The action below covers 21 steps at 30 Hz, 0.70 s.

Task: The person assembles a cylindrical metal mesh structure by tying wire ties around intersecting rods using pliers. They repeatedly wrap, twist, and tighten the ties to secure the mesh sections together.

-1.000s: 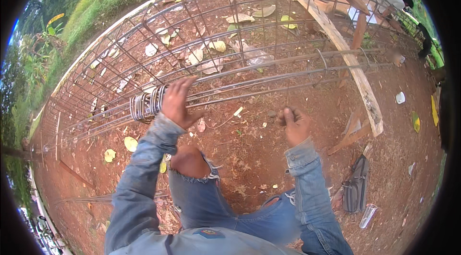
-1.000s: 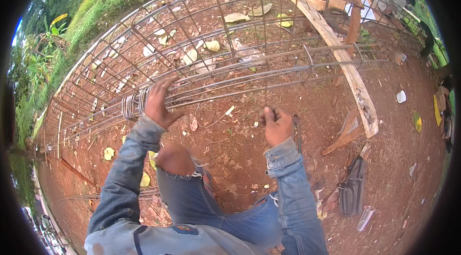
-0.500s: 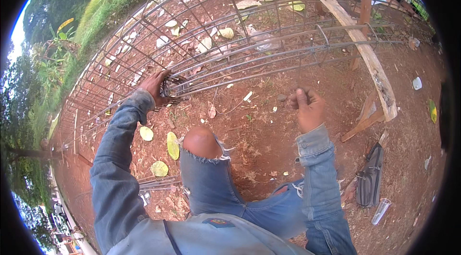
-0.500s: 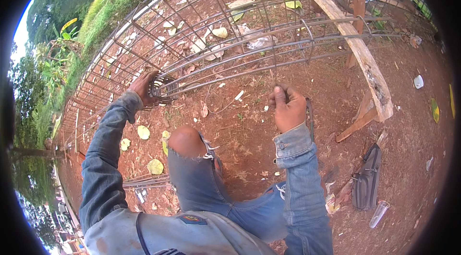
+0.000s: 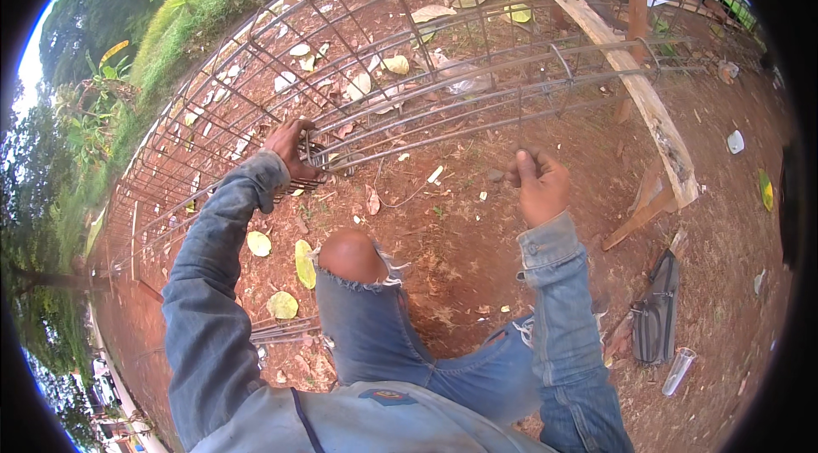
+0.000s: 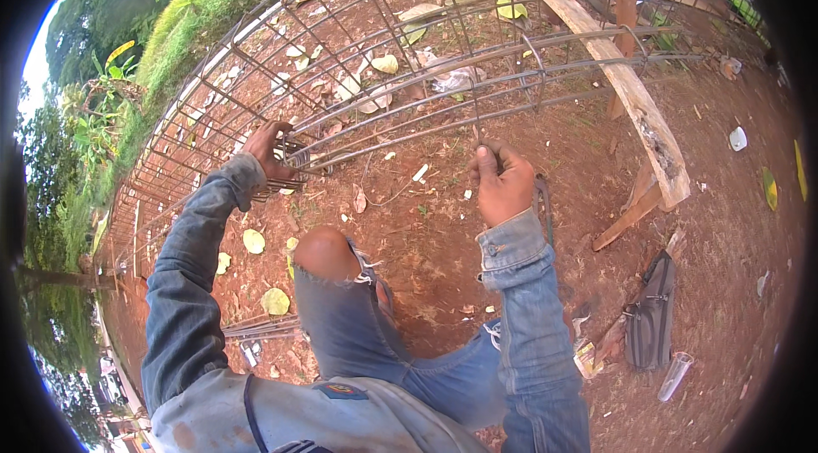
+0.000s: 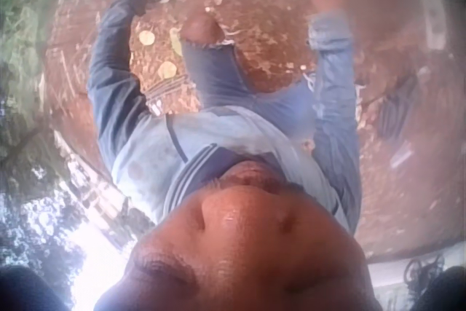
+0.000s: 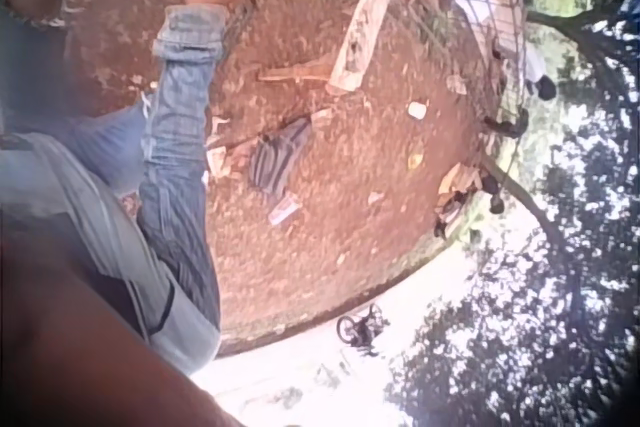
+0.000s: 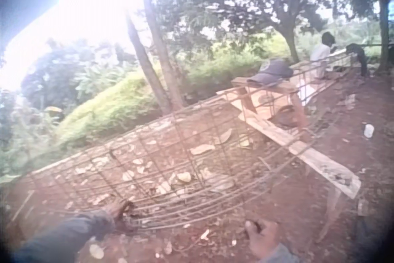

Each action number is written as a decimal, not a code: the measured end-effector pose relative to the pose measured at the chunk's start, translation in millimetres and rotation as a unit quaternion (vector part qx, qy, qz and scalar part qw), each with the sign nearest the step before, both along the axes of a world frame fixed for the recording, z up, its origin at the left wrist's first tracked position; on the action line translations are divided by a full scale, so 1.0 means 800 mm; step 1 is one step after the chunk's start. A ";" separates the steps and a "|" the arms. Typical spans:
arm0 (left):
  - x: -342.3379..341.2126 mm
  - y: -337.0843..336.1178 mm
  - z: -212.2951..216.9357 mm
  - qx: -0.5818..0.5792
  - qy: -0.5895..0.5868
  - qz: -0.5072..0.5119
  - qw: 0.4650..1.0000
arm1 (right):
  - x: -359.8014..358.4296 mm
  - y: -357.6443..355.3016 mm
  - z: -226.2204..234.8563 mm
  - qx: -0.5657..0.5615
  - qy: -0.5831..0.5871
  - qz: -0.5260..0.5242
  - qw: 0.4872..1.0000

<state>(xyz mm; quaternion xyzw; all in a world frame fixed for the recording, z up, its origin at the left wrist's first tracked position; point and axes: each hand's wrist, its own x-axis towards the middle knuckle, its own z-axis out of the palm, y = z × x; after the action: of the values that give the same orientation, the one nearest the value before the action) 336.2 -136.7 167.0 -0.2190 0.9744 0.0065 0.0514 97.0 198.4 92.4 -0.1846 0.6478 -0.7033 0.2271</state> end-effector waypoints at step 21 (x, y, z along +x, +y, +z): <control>-0.225 0.108 0.001 0.023 0.024 -0.074 0.997 | -0.008 0.001 -0.005 0.005 0.026 -0.011 1.000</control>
<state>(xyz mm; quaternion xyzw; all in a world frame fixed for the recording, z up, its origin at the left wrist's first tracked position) 156.4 -50.0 167.7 -0.1453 0.9883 0.0303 0.0338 90.4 199.3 88.7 -0.1951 0.6588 -0.6975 0.2035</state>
